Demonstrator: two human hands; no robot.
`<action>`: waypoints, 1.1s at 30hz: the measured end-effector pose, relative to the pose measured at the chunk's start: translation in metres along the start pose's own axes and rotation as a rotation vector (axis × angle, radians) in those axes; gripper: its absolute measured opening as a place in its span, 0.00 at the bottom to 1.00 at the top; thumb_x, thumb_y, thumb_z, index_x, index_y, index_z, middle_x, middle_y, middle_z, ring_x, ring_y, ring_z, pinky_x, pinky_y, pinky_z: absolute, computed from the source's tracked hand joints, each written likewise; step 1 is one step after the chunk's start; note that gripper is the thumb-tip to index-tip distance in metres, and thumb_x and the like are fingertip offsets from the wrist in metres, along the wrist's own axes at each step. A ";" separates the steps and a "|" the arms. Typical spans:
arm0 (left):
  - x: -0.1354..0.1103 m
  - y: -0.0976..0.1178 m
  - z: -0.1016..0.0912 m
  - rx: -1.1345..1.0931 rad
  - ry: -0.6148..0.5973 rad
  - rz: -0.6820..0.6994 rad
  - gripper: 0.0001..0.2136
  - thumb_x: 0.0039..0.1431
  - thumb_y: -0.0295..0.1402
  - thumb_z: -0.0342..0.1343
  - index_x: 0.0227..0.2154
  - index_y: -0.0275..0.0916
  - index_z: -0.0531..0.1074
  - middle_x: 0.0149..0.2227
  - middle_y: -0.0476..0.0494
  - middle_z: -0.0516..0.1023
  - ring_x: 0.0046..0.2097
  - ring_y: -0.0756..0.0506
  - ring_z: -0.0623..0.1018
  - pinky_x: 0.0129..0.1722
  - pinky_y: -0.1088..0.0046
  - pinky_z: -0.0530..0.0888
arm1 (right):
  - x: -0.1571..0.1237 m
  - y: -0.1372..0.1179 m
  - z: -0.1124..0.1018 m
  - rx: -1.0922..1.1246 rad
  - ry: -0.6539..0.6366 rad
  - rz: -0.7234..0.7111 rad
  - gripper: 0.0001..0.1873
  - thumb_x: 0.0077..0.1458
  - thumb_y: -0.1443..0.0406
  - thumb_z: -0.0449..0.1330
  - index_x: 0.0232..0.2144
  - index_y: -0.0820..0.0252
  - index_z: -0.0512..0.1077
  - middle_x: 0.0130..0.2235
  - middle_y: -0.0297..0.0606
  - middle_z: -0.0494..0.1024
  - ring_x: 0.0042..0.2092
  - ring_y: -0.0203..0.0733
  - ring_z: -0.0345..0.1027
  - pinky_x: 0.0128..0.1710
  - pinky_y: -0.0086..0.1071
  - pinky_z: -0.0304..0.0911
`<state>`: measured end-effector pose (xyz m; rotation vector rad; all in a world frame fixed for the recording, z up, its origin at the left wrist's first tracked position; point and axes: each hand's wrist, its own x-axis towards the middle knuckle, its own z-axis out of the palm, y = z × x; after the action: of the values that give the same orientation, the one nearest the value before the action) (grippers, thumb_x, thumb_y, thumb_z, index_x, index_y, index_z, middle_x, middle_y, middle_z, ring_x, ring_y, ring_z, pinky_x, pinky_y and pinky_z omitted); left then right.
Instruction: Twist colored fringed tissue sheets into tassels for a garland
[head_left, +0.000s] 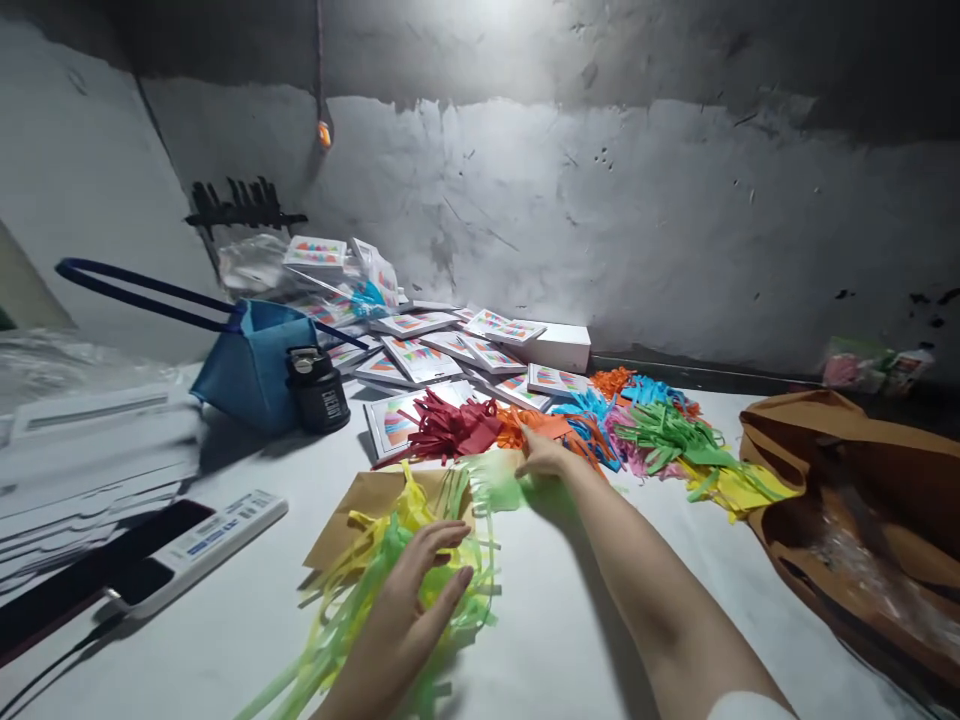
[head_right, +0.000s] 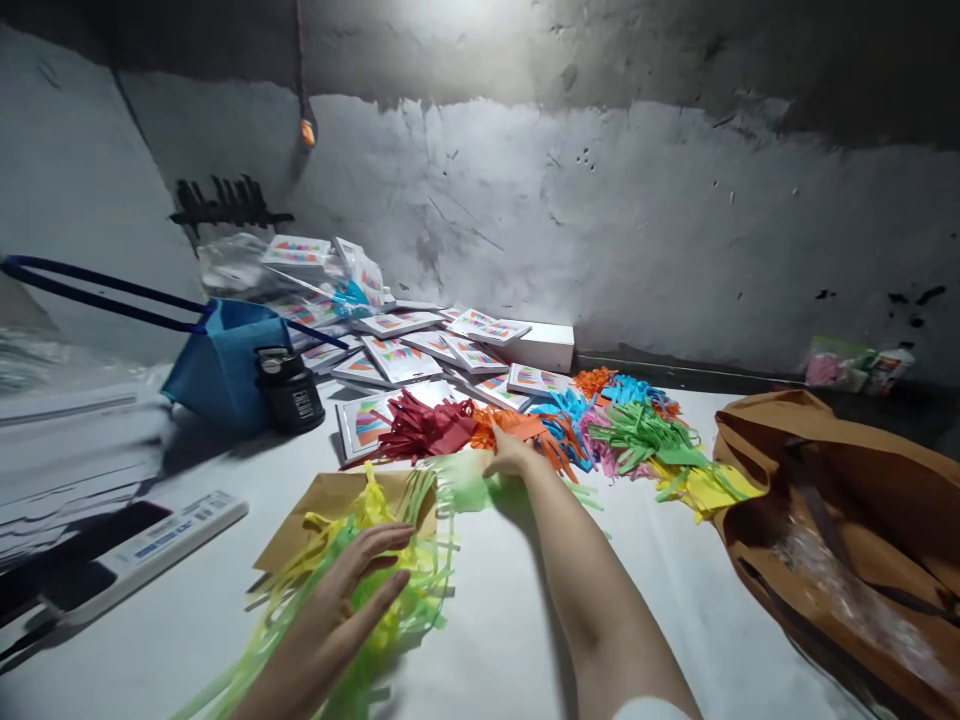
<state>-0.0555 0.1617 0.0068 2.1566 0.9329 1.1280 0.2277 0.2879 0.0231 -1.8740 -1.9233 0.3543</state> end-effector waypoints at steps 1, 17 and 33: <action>0.001 -0.003 -0.002 0.012 -0.002 -0.004 0.13 0.66 0.42 0.56 0.50 0.44 0.76 0.54 0.38 0.78 0.51 0.37 0.81 0.42 0.65 0.83 | 0.000 0.000 0.003 -0.033 -0.021 -0.017 0.20 0.63 0.57 0.62 0.54 0.59 0.70 0.54 0.42 0.74 0.50 0.46 0.73 0.50 0.46 0.71; -0.066 0.072 0.075 0.304 -0.259 0.727 0.15 0.69 0.22 0.45 0.35 0.42 0.75 0.28 0.52 0.78 0.37 0.48 0.78 0.71 0.52 0.50 | -0.353 -0.051 0.034 -0.627 0.691 -0.574 0.18 0.59 0.79 0.50 0.31 0.63 0.77 0.25 0.36 0.74 0.30 0.41 0.67 0.46 0.40 0.65; -0.124 0.075 0.090 0.128 -0.511 0.687 0.15 0.73 0.23 0.41 0.43 0.36 0.74 0.45 0.37 0.82 0.48 0.42 0.79 0.53 0.61 0.75 | -0.471 -0.023 0.021 -0.645 0.807 0.035 0.17 0.58 0.72 0.56 0.49 0.63 0.74 0.45 0.45 0.82 0.46 0.48 0.76 0.44 0.40 0.67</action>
<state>-0.0057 0.0073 -0.0456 2.7751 0.0229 0.7179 0.1948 -0.1779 -0.0438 -1.9516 -1.4973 -0.9831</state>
